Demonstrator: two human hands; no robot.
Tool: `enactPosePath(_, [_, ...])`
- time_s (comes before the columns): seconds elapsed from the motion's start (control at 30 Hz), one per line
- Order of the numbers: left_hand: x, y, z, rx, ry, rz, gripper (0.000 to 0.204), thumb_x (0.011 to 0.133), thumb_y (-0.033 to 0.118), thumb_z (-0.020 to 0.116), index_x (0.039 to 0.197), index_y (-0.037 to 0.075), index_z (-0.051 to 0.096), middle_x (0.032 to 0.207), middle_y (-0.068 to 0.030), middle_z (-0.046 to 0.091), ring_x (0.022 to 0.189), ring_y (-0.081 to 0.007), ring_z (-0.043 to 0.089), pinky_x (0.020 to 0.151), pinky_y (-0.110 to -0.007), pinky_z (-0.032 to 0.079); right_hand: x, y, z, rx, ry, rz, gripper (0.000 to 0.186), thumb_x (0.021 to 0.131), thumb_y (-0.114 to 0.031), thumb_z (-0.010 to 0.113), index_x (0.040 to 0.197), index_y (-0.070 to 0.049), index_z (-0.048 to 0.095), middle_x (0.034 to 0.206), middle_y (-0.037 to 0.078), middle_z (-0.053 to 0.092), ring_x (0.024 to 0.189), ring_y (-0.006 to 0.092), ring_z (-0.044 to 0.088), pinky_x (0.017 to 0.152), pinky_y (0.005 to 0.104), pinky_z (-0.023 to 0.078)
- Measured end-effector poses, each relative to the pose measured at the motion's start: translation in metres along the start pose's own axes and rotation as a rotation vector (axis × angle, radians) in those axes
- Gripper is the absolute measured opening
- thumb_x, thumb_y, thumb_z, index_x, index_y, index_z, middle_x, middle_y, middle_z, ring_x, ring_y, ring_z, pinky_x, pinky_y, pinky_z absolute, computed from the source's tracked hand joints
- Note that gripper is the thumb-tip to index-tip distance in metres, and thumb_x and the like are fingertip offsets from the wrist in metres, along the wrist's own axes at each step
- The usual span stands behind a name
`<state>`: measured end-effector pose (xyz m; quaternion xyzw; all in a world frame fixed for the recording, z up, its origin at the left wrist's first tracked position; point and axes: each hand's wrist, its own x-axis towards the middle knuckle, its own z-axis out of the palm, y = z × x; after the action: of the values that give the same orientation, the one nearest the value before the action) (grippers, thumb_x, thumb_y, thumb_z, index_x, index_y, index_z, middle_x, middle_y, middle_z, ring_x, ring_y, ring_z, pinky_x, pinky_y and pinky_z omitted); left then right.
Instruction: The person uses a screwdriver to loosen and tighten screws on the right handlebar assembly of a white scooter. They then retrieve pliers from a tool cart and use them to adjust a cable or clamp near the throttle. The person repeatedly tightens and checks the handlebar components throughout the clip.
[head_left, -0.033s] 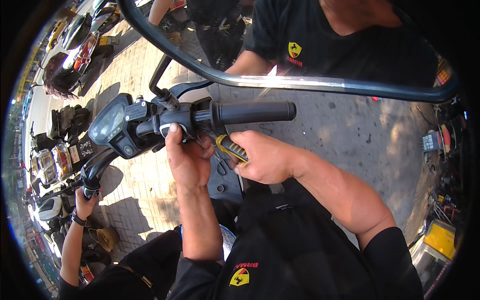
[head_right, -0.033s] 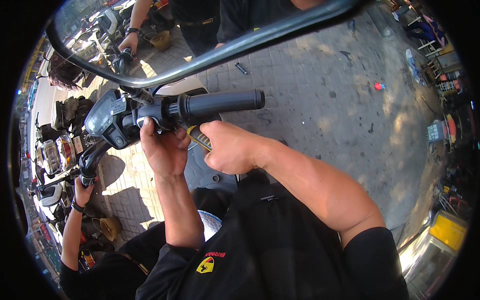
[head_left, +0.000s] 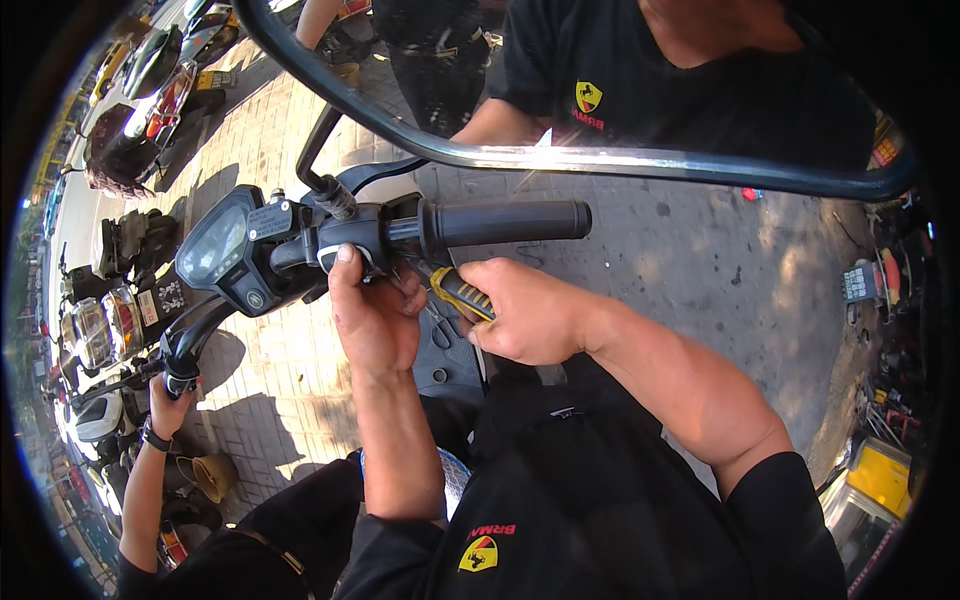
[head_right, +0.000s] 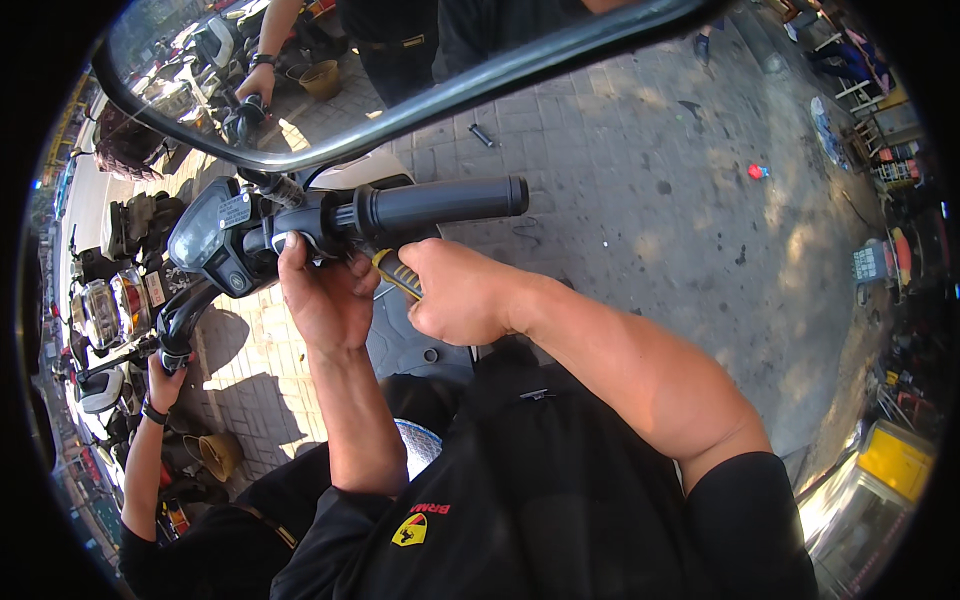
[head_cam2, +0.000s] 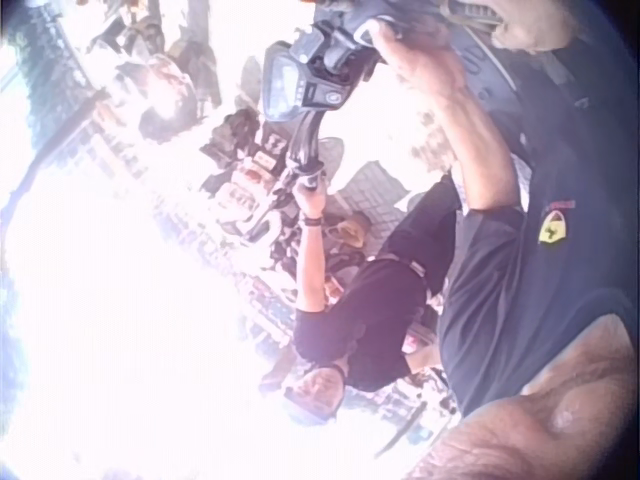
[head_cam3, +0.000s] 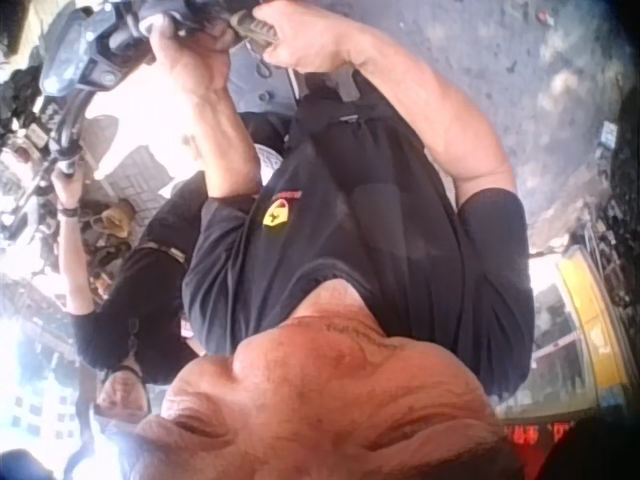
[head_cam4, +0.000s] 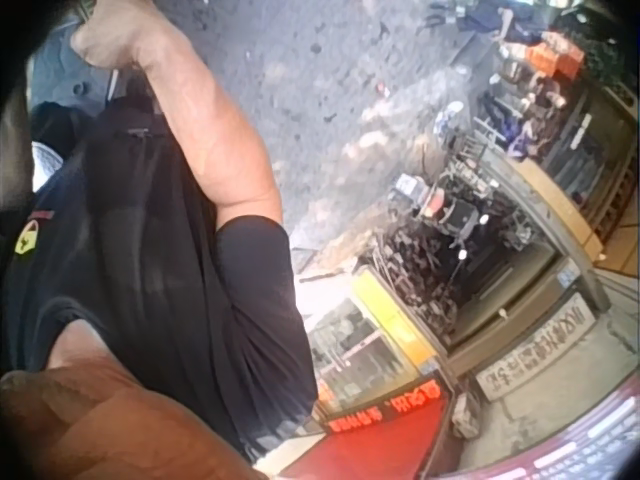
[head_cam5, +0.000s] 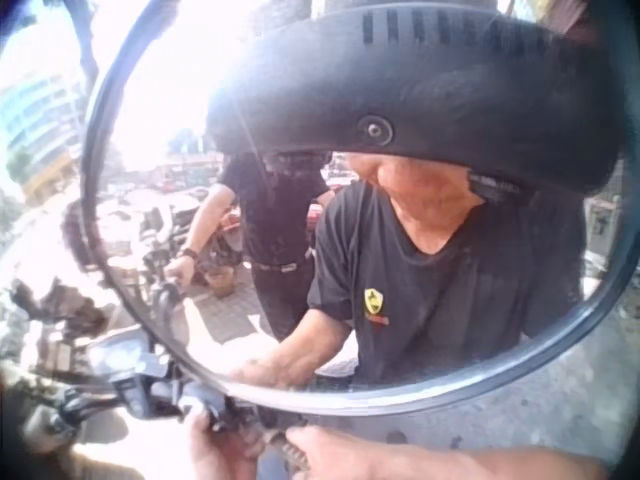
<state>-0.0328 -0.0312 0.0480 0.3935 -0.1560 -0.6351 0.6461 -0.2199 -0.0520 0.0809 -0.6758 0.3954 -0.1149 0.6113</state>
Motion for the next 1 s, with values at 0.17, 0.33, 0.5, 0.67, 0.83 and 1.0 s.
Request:
enactPosePath(0.17, [0.000, 0.001, 0.001, -0.019, -0.022, 0.013, 0.042, 0.093, 0.047, 0.057, 0.114, 0.011, 0.059, 0.093, -0.0043, 0.064, 0.067, -0.0158, 0.052, 0.051, -0.026, 0.036, -0.002, 0.004, 0.011, -0.050, 0.113, -0.033, 0.018, 0.078, -0.004, 0.069, 0.090, 0.005, 0.059, 0.083, 0.018, 0.066, 0.076, 0.0270, 0.065, 0.073, 0.0381, 0.051])
enactPosePath(0.33, [0.000, 0.000, 0.000, -0.053, -0.046, 0.005, 0.041, 0.094, 0.046, 0.057, 0.115, 0.011, 0.059, 0.094, -0.0047, 0.064, 0.067, -0.0156, 0.051, 0.052, -0.026, 0.036, -0.005, -0.010, 0.017, -0.054, 0.445, 0.007, 0.032, 0.086, -0.021, 0.074, 0.099, 0.005, 0.061, 0.080, 0.015, 0.065, 0.072, 0.0236, 0.062, 0.069, 0.0376, 0.049])
enactPosePath(0.5, [0.000, -0.001, -0.001, -0.053, -0.019, -0.003, 0.040, 0.095, 0.045, 0.056, 0.114, 0.011, 0.060, 0.094, -0.0055, 0.065, 0.067, -0.0152, 0.051, 0.052, -0.026, 0.036, -0.004, -0.015, 0.008, 0.080, 0.003, 0.337, 0.024, 0.089, -0.018, 0.070, 0.096, 0.003, 0.060, 0.070, 0.006, 0.058, 0.062, 0.0144, 0.051, 0.060, 0.0346, 0.044])
enactPosePath(0.67, [0.001, -0.002, -0.001, -0.007, -0.017, 0.017, 0.039, 0.096, 0.046, 0.054, 0.113, 0.011, 0.060, 0.093, -0.0061, 0.065, 0.067, -0.0151, 0.051, 0.053, -0.026, 0.036, 0.001, 0.002, 0.017, 0.044, 0.032, 0.232, 0.021, 0.081, -0.013, 0.067, 0.093, 0.003, 0.061, 0.077, 0.016, 0.064, 0.075, 0.0283, 0.062, 0.070, 0.0393, 0.049])
enactPosePath(0.83, [0.001, -0.003, -0.001, -0.008, -0.010, 0.030, 0.041, 0.096, 0.047, 0.054, 0.113, 0.011, 0.060, 0.092, -0.0055, 0.065, 0.067, -0.0143, 0.051, 0.052, -0.025, 0.036, 0.005, 0.019, 0.030, -0.142, 0.201, 0.119, 0.024, 0.080, -0.014, 0.067, 0.096, 0.002, 0.062, 0.082, 0.021, 0.067, 0.082, 0.0362, 0.066, 0.075, 0.0422, 0.051])
enactPosePath(1.0, [0.001, 0.000, -0.002, 0.023, 0.008, 0.024, 0.041, 0.094, 0.049, 0.056, 0.113, 0.012, 0.059, 0.091, -0.0047, 0.064, 0.067, -0.0145, 0.051, 0.052, -0.025, 0.035, 0.004, 0.024, 0.035, 0.428, 0.017, 0.260, 0.019, 0.087, -0.015, 0.068, 0.095, -0.002, 0.057, 0.074, 0.005, 0.059, 0.070, 0.0150, 0.061, 0.062, 0.0346, 0.050])
